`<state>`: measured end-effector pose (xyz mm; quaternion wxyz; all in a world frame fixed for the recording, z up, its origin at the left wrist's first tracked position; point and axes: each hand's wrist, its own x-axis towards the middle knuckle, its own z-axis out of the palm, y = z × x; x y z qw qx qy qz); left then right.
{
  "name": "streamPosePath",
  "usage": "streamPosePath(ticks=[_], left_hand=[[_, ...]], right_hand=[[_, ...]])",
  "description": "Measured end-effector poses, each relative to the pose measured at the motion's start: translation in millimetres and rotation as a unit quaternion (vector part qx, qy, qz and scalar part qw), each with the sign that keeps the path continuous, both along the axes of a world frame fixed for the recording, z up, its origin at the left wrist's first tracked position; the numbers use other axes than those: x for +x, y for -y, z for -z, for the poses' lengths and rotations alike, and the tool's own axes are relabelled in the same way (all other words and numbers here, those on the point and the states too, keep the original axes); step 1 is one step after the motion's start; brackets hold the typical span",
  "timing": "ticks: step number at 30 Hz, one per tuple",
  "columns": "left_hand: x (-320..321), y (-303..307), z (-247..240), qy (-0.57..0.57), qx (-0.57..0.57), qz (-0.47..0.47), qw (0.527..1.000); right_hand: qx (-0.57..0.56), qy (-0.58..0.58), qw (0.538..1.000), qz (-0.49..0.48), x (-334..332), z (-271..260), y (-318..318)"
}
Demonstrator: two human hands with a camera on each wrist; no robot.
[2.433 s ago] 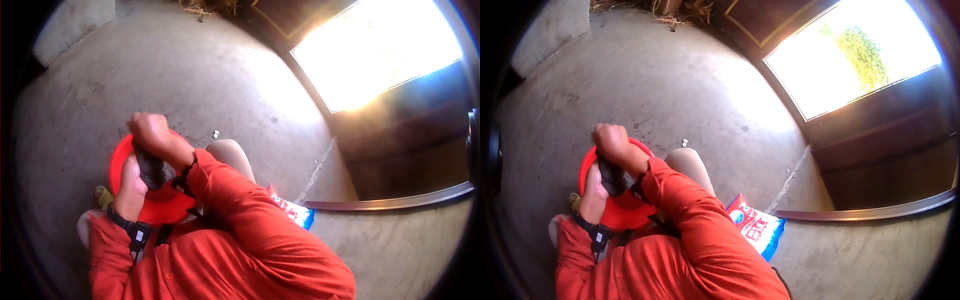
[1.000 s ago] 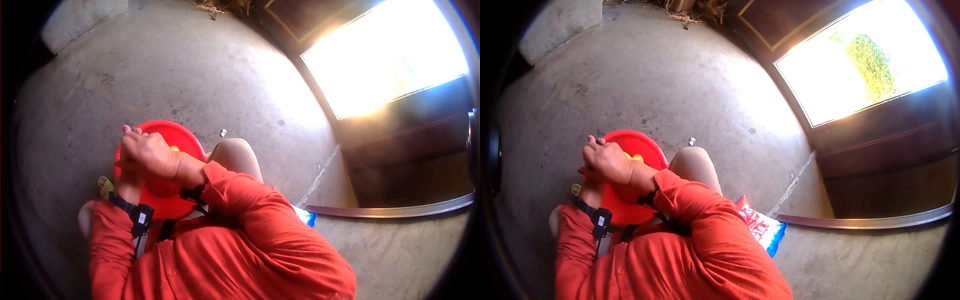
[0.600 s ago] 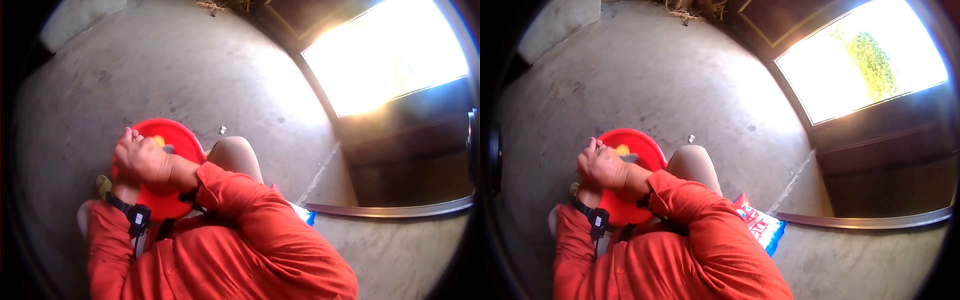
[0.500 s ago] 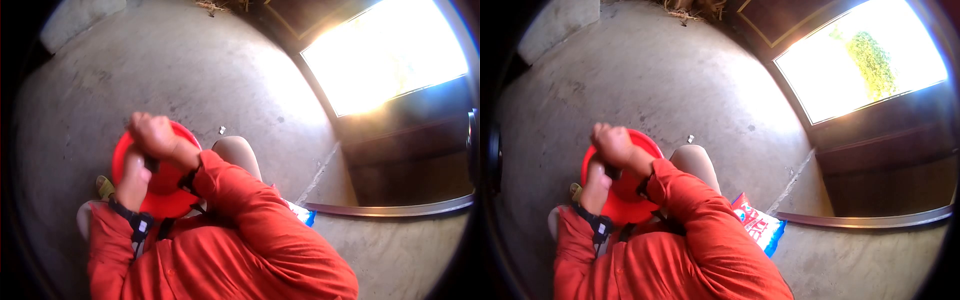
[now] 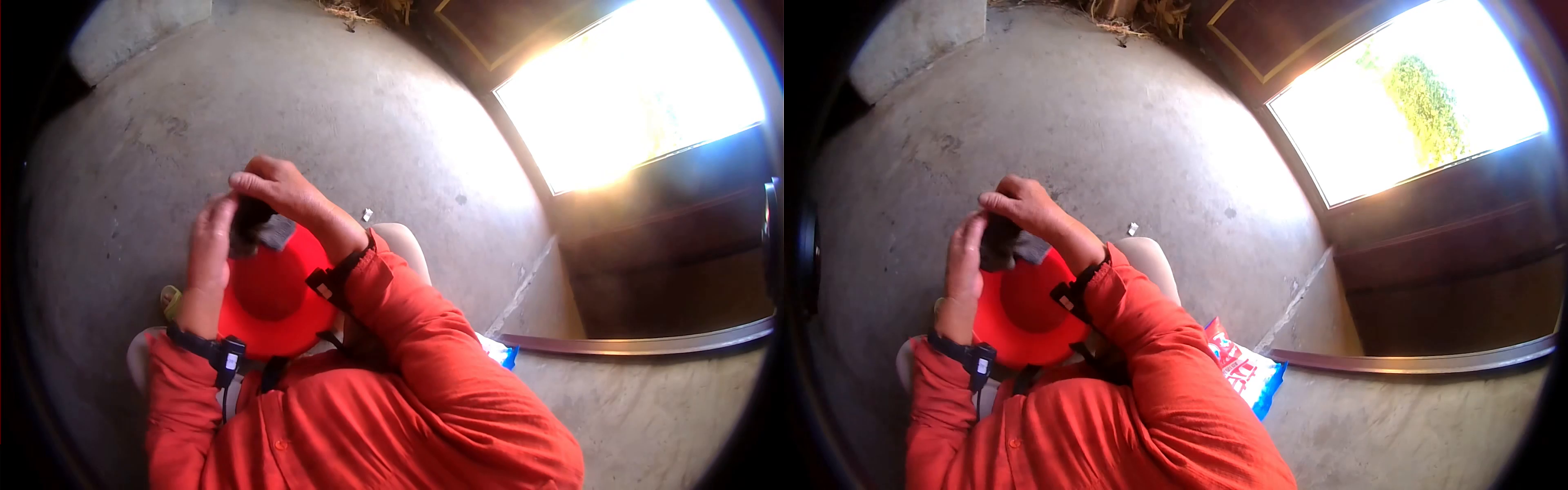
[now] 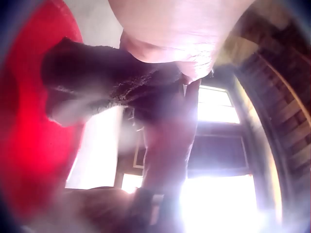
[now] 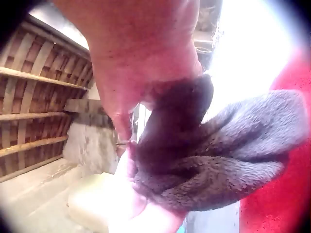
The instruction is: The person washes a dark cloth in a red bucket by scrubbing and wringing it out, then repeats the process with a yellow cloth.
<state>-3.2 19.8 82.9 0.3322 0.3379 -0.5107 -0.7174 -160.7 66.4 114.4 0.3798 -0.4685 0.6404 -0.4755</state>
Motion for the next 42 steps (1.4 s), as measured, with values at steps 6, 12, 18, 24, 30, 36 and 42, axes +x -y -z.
streamPosePath(ticks=[6, 12, 18, 24, 30, 36, 42], left_hand=[[19.4, 10.2, -2.9, -0.168, 0.187, 0.045, 0.967], [11.8, 25.3, 8.9, -0.171, 0.337, -0.076, 0.923], [4.9, 23.4, 73.7, -0.266, 0.154, 0.071, 0.949], [-5.8, -11.8, 42.4, -0.237, 0.347, 0.024, 0.907], [-54.7, 7.7, 146.7, -0.475, 0.116, -0.089, 0.868], [1.8, -3.3, 92.2, -0.279, 0.323, 0.066, 0.902], [-15.8, -0.3, 30.3, -0.136, 0.334, -0.009, 0.933]], right_hand=[[0.076, -0.048, 0.977, -0.195, -0.4, 35.0, -18.6], [-0.061, 0.215, 0.975, -0.010, -9.4, 14.1, -16.5], [-0.168, -0.022, 0.985, -0.027, 58.4, -13.8, -19.6], [-0.075, -0.456, 0.886, -0.041, 57.6, 8.7, 3.0], [-0.114, -0.577, 0.809, 0.001, 44.1, 13.4, 1.6], [-0.137, -0.520, 0.843, -0.023, 61.6, 34.8, -6.3], [-0.017, -0.237, 0.946, 0.219, 0.3, 32.8, 16.0]])
